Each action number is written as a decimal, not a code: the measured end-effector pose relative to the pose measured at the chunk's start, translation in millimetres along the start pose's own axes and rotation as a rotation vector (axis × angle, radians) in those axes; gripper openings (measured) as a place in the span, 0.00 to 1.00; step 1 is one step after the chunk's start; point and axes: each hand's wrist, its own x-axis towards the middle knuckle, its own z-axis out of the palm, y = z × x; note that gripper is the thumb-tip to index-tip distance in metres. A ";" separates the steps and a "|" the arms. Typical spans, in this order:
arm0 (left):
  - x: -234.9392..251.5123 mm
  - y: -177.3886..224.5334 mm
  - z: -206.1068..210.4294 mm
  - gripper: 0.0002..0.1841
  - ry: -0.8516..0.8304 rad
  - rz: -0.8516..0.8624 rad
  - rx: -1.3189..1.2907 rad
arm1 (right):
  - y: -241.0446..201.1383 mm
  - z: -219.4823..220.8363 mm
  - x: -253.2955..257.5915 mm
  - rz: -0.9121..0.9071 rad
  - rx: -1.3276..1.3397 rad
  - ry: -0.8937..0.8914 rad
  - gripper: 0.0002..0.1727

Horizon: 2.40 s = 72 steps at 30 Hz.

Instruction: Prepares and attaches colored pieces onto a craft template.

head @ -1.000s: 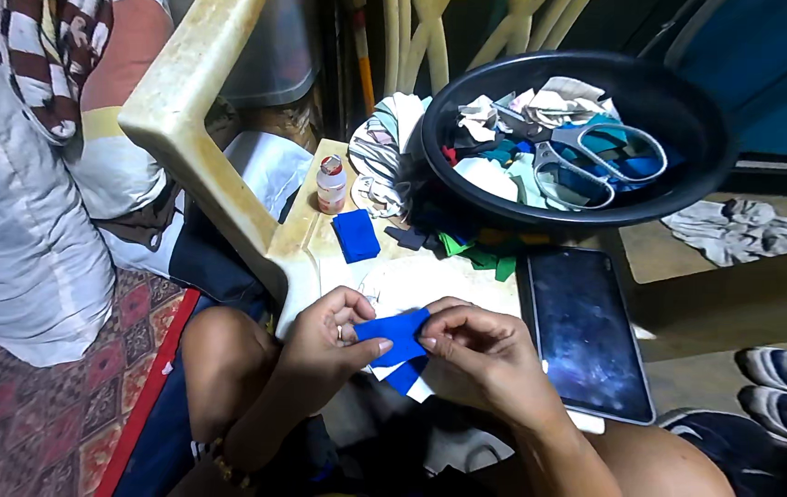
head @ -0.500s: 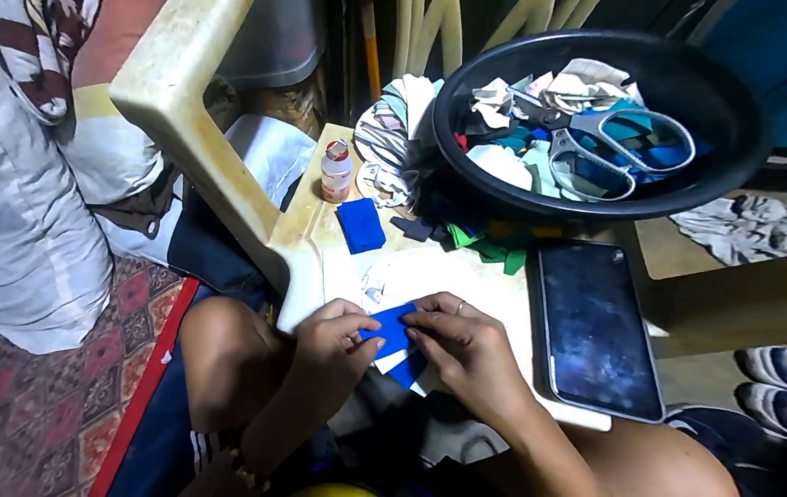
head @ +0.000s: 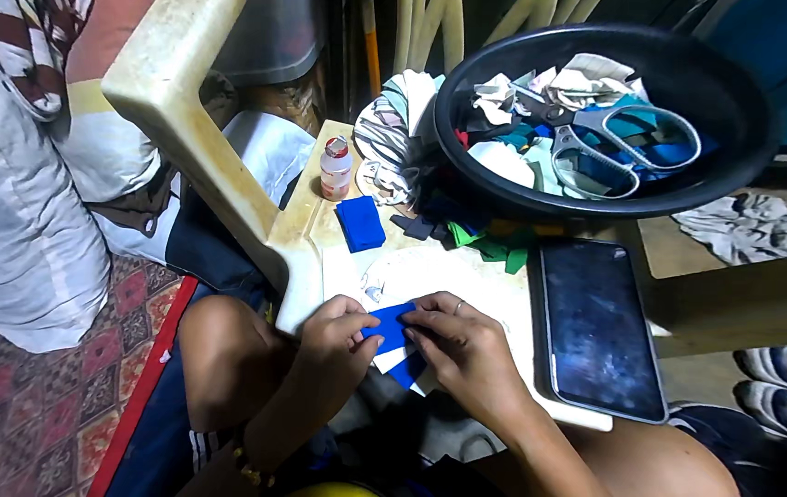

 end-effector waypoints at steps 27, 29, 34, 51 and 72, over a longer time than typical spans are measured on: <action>2.3 -13.6 -10.8 0.08 0.037 0.004 0.243 | 2.6 1.3 -0.7 -0.039 -0.013 0.014 0.10; 3.1 -11.4 -10.7 0.07 0.024 -0.024 0.244 | 2.9 1.4 -0.6 -0.039 -0.014 0.014 0.10; 3.9 -7.0 -10.3 0.07 -0.004 -0.063 0.276 | 2.5 1.9 -0.8 -0.035 -0.017 0.013 0.10; 4.1 -7.1 -16.8 0.06 -0.021 -0.080 0.235 | 2.4 3.6 -0.9 -0.026 -0.015 0.009 0.09; -1.4 -22.4 -4.3 0.10 -0.125 0.329 0.129 | 0.4 2.9 0.3 -0.016 -0.025 0.002 0.09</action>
